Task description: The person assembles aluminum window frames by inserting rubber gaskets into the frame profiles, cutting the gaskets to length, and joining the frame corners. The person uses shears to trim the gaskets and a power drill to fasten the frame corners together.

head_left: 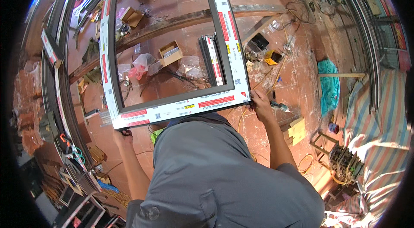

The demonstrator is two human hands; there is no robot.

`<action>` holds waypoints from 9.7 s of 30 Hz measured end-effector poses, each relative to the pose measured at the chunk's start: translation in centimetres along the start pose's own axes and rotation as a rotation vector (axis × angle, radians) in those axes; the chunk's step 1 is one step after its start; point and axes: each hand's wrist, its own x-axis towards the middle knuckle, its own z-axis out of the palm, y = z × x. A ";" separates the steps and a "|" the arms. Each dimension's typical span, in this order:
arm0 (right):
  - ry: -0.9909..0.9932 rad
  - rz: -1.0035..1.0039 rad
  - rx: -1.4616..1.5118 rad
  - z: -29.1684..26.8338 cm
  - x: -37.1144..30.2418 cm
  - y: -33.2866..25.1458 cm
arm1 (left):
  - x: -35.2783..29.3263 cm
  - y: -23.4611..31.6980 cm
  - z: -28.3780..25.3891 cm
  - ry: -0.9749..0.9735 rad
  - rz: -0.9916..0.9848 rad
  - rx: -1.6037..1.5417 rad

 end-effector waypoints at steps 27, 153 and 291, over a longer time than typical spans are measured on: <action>0.600 -0.059 1.023 6.2 6.2 -1.3 | -3.3 -3.2 7.2 -0.221 -0.068 -0.452; 0.651 0.100 0.443 -56.6 17.7 31.4 | -18.3 -99.5 66.1 -1.283 -0.670 0.588; -1.272 -0.468 -0.337 -18.0 21.1 -6.0 | -38.7 -37.1 24.7 -0.255 -0.004 -0.089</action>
